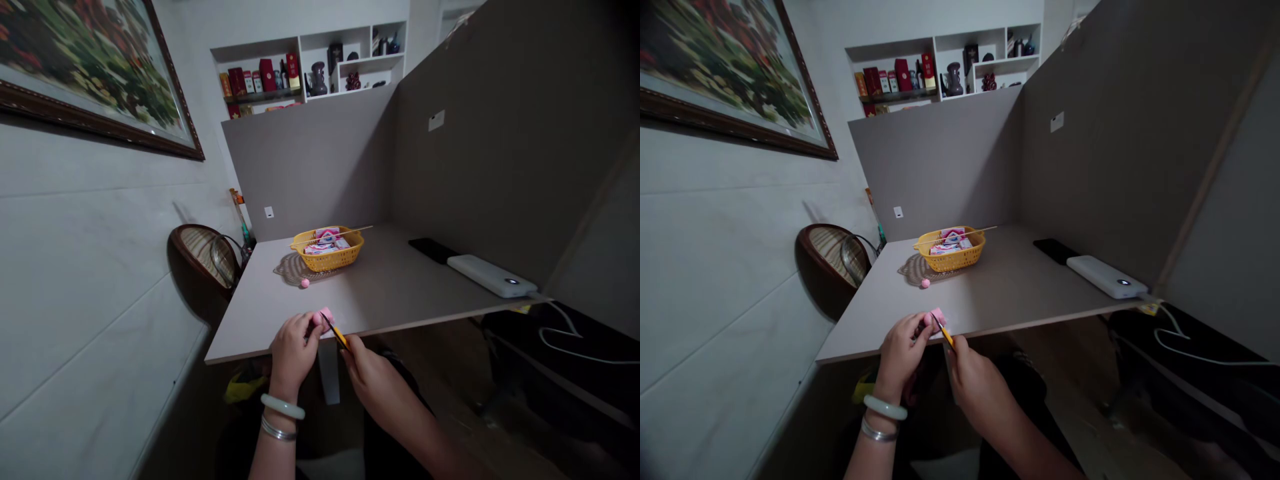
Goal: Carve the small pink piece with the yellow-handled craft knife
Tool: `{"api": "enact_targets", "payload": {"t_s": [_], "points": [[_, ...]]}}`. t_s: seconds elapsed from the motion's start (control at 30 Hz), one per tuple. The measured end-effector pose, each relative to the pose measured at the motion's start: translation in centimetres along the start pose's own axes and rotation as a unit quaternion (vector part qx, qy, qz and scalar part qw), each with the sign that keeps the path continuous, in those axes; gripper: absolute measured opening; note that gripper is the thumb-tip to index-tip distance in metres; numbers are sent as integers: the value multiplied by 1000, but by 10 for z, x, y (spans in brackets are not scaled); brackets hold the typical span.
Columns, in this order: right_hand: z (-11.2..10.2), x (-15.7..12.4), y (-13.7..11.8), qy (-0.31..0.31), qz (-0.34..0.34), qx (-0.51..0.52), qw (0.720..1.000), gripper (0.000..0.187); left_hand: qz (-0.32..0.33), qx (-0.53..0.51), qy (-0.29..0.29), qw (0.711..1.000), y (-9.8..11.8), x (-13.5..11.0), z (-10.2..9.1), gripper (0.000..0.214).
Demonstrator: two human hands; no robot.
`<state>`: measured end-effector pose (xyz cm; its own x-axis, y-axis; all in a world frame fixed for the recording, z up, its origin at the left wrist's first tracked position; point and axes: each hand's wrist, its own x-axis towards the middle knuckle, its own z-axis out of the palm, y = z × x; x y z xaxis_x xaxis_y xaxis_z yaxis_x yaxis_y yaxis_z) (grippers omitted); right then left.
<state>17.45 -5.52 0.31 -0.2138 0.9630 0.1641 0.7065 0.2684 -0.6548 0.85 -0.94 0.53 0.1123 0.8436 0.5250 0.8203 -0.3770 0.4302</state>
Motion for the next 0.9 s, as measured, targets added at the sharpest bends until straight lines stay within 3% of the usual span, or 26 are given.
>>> {"api": "enact_targets", "payload": {"t_s": [0.53,0.73,0.9], "points": [[8,9,1,47,-44,-44,997,23,0,-4,10,1000,0,-1,2,14],[14,-1,13,21,-40,-33,998,24,0,-2,23,1000,-2,0,4,12],[13,9,9,14,-28,-78,996,24,-6,1,12,1000,-1,1,2,13]]}}
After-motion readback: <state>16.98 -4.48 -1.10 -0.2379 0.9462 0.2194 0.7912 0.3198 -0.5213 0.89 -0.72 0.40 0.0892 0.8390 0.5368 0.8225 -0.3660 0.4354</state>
